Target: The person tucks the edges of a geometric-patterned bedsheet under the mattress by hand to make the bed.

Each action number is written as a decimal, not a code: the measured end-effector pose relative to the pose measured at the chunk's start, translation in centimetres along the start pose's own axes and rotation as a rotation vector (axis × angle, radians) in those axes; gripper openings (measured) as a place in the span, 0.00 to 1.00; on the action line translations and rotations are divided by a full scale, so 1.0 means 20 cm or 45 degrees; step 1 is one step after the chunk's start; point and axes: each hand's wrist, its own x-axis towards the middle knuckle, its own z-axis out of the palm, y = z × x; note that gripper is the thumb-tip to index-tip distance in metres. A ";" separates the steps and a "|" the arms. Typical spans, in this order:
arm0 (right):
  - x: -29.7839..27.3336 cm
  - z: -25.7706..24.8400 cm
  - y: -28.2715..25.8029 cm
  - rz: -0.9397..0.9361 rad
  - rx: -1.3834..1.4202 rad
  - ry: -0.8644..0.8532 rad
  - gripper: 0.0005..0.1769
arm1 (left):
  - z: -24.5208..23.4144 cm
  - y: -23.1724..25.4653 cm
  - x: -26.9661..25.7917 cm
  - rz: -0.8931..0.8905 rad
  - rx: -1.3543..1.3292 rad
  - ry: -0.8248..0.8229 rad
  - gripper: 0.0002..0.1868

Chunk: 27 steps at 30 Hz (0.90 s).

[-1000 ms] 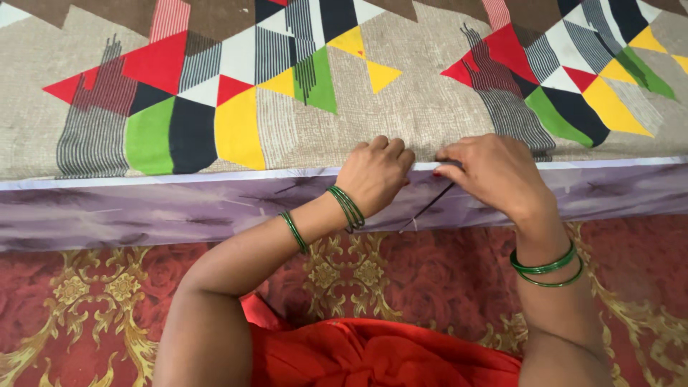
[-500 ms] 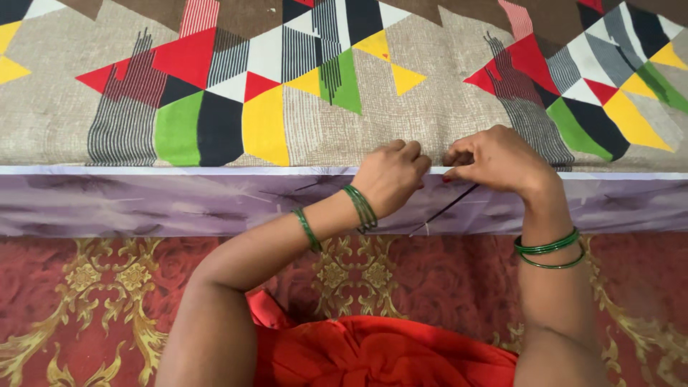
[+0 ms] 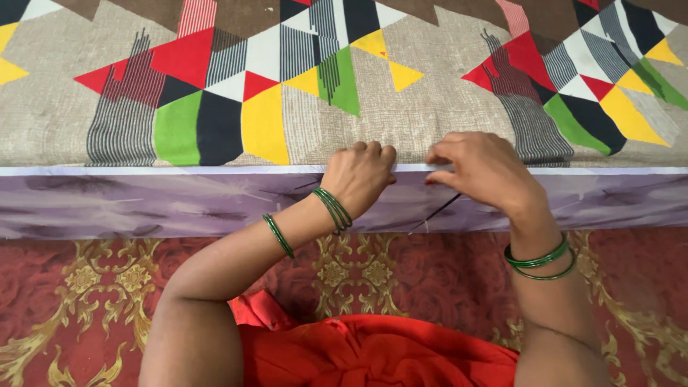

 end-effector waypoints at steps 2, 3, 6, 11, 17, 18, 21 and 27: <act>0.03 0.02 -0.02 0.068 0.030 -0.060 0.15 | 0.00 -0.01 0.00 0.002 -0.004 -0.026 0.21; 0.05 0.03 -0.02 0.139 0.036 -0.101 0.14 | 0.00 -0.01 0.00 0.001 -0.005 -0.039 0.21; 0.09 0.07 0.02 0.135 0.114 -0.148 0.16 | -0.01 -0.01 -0.01 0.039 -0.013 0.081 0.18; 0.09 0.09 0.03 0.139 0.122 -0.179 0.19 | 0.03 -0.02 -0.01 0.067 0.026 0.101 0.16; 0.11 0.06 -0.01 0.296 0.110 -0.280 0.18 | 0.12 -0.04 -0.01 0.050 0.026 0.171 0.16; 0.10 0.07 -0.02 0.291 0.075 -0.263 0.18 | 0.13 -0.04 0.00 0.036 0.007 0.203 0.16; 0.08 0.09 -0.03 0.272 0.004 -0.193 0.17 | 0.15 -0.04 0.00 0.063 0.021 0.216 0.14; 0.05 0.13 -0.06 0.259 -0.099 -0.129 0.15 | 0.19 0.00 -0.03 0.051 0.284 0.351 0.04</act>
